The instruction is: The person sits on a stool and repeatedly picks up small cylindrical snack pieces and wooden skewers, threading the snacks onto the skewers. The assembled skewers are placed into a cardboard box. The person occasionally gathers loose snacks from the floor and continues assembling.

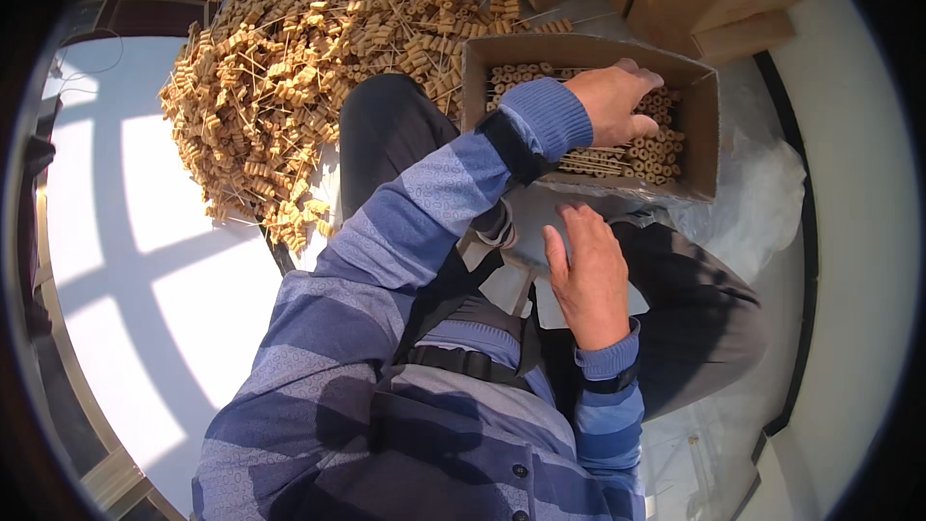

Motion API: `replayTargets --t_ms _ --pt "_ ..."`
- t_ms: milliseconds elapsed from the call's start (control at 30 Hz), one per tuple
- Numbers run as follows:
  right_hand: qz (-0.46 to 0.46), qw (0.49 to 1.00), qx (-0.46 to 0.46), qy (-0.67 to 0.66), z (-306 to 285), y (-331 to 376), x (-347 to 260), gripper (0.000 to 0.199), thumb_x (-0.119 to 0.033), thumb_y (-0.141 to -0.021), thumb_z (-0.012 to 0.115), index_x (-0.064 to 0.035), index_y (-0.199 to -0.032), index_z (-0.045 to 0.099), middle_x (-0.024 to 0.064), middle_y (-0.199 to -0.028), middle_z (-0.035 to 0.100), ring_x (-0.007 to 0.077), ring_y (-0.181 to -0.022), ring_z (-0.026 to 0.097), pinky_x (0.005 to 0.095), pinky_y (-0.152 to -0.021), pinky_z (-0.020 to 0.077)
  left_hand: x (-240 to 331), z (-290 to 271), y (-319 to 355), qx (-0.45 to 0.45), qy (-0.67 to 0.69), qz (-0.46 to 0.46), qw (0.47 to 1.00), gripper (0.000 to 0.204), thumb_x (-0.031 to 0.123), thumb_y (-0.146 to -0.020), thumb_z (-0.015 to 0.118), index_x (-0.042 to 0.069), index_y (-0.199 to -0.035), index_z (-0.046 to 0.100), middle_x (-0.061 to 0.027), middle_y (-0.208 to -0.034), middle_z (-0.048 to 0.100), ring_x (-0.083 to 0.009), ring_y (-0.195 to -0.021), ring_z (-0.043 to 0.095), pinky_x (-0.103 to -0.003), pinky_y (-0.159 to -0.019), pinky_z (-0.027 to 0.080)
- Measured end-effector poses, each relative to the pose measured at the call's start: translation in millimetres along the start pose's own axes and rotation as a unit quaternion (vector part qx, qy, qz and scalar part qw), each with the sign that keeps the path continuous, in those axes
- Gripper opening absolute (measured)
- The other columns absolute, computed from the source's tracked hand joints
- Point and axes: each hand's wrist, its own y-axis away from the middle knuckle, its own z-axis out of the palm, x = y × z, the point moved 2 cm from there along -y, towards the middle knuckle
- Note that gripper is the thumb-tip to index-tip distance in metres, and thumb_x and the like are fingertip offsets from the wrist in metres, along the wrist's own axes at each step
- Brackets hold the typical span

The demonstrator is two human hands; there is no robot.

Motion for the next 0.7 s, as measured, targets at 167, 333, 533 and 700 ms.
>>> replayTargets --t_ms 167,333,533,700 --pt "-0.004 0.999 -0.04 0.003 22.7 -3.4 -7.3 0.027 -0.014 -0.096 0.066 -0.0016 -0.119 0.064 0.0177 -0.118 0.066 0.0356 -0.105 0.065 0.0391 -0.089 0.0535 -87.7 -97.3 181.7 0.196 0.182 0.053 0.962 0.051 0.031 -0.099 0.064 0.002 -0.141 0.052 -0.0109 -0.123 0.057 -0.0157 -0.098 0.064 -0.031 -0.086 0.054" --pt "0.037 0.992 -0.116 -0.012 47.1 -2.1 -18.2 0.027 -0.015 -0.096 0.066 -0.0018 -0.12 0.064 0.0167 -0.117 0.066 0.0345 -0.104 0.066 0.0382 -0.088 0.0535 -284.4 -97.9 417.8 0.476 0.334 -0.319 0.748 0.045 0.028 -0.099 0.063 0.001 -0.135 0.058 -0.0076 -0.107 0.067 -0.0141 -0.087 0.066 -0.028 -0.078 0.056" --pt "-0.001 0.983 -0.18 0.037 70.9 -12.4 -36.2 0.025 -0.012 -0.097 0.064 -0.0011 -0.119 0.064 0.0174 -0.114 0.067 0.0339 -0.1 0.067 0.0375 -0.085 0.0536 -405.5 104.5 624.6 0.582 0.504 -0.512 0.38 0.027 0.02 -0.094 0.06 0.007 -0.119 0.062 -0.009 -0.098 0.064 -0.0254 -0.085 0.067 -0.034 -0.065 0.056" --pt "0.021 0.973 -0.22 0.063 85.9 -22.0 -50.1 0.024 -0.01 -0.096 0.063 -0.001 -0.119 0.064 0.0176 -0.114 0.067 0.0345 -0.1 0.067 0.038 -0.084 0.0536 -421.0 225.1 616.5 0.498 0.544 -0.586 0.336 0.03 0.025 -0.093 0.064 0.011 -0.12 0.063 -0.0071 -0.1 0.064 -0.0226 -0.077 0.068 -0.034 -0.063 0.057"
